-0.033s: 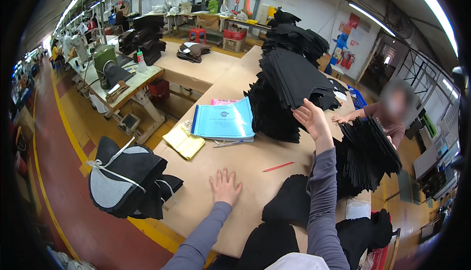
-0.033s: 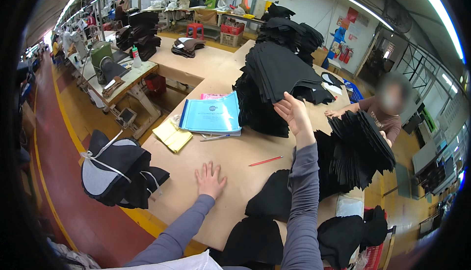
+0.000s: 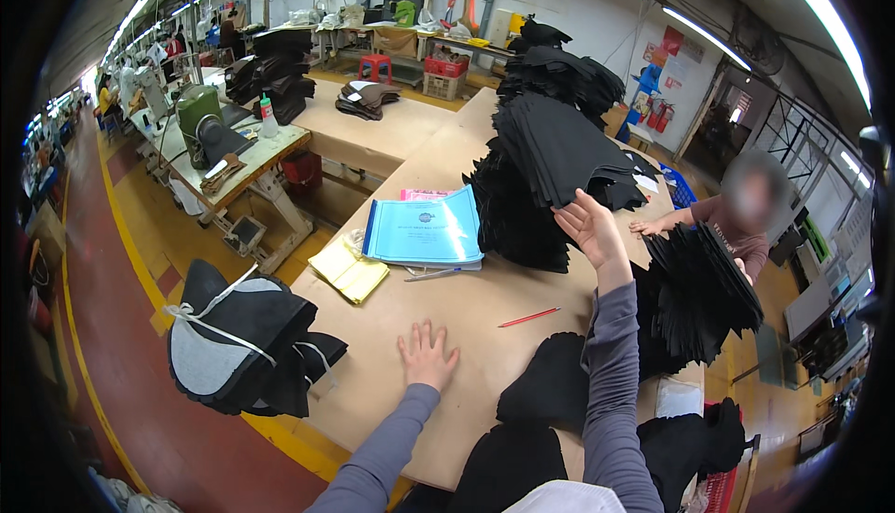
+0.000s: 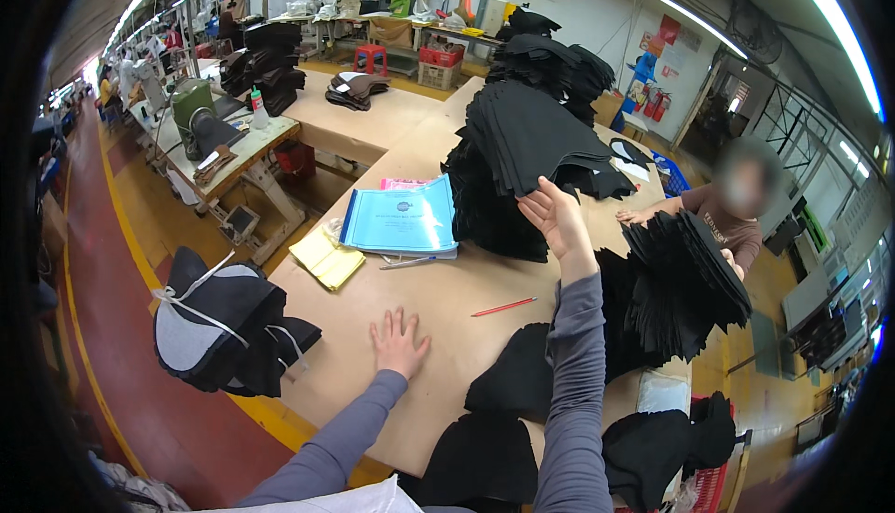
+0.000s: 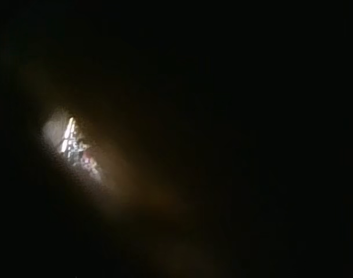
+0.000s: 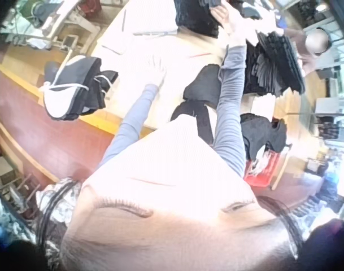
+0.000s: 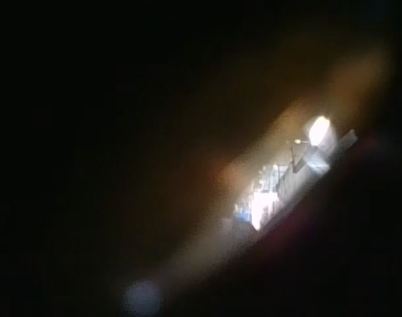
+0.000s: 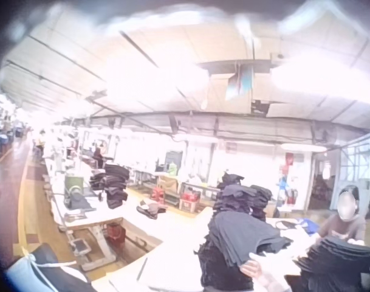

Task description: The person gathers black fabric pieces from a table, aligns them into neat stacks, and ties each stack with a white string. The person then places the tied bundles into a red basket. A coworker across the table also handles similar fabric pieces.

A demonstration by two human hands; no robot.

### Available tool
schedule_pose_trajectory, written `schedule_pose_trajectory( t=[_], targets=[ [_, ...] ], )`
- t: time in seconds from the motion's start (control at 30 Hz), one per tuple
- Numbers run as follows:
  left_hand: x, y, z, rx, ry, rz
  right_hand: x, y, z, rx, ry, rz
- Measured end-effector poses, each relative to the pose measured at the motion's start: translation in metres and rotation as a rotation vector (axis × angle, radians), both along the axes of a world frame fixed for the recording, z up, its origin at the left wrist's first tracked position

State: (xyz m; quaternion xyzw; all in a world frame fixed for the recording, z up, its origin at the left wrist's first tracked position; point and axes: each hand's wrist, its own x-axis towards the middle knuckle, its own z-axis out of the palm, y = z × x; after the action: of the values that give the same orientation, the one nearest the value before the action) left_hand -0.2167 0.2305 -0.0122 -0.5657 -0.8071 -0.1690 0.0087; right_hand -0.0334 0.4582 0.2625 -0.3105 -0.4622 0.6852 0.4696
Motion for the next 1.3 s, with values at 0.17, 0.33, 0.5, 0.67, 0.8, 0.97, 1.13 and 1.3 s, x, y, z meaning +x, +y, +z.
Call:
schedule_pose_trajectory(
  t=[0.17,0.33,0.5,0.67,0.8,0.97,1.13,1.3],
  targets=[
    [-0.006,-0.001,-0.005,0.005,0.013,0.016,-0.019,0.009,0.008,-0.14,0.238,0.125],
    [-0.008,0.003,-0.007,0.06,-0.013,0.018,-0.05,0.037,0.026,-0.153,0.275,-0.011],
    [0.003,0.005,-0.008,0.044,-0.03,-0.019,-0.047,0.016,0.031,-0.139,0.3,-0.102],
    [-0.013,0.005,-0.011,0.032,-0.047,0.031,-0.03,-0.144,0.016,0.212,0.073,-0.131],
    [-0.013,0.0,0.0,0.083,-0.212,-0.09,0.009,-0.245,-0.025,0.114,-0.081,-0.118],
    [-0.028,-0.06,0.003,0.539,-1.504,-0.046,0.057,-0.306,-0.049,-0.081,-0.088,-0.053],
    [0.0,-0.156,0.07,-0.104,-1.958,-0.236,0.062,-0.346,-0.078,0.094,-0.255,-0.189],
    [0.049,-0.161,0.137,0.146,-2.271,-0.166,0.046,-0.419,-0.105,0.503,-0.624,-0.209]
  ],
)
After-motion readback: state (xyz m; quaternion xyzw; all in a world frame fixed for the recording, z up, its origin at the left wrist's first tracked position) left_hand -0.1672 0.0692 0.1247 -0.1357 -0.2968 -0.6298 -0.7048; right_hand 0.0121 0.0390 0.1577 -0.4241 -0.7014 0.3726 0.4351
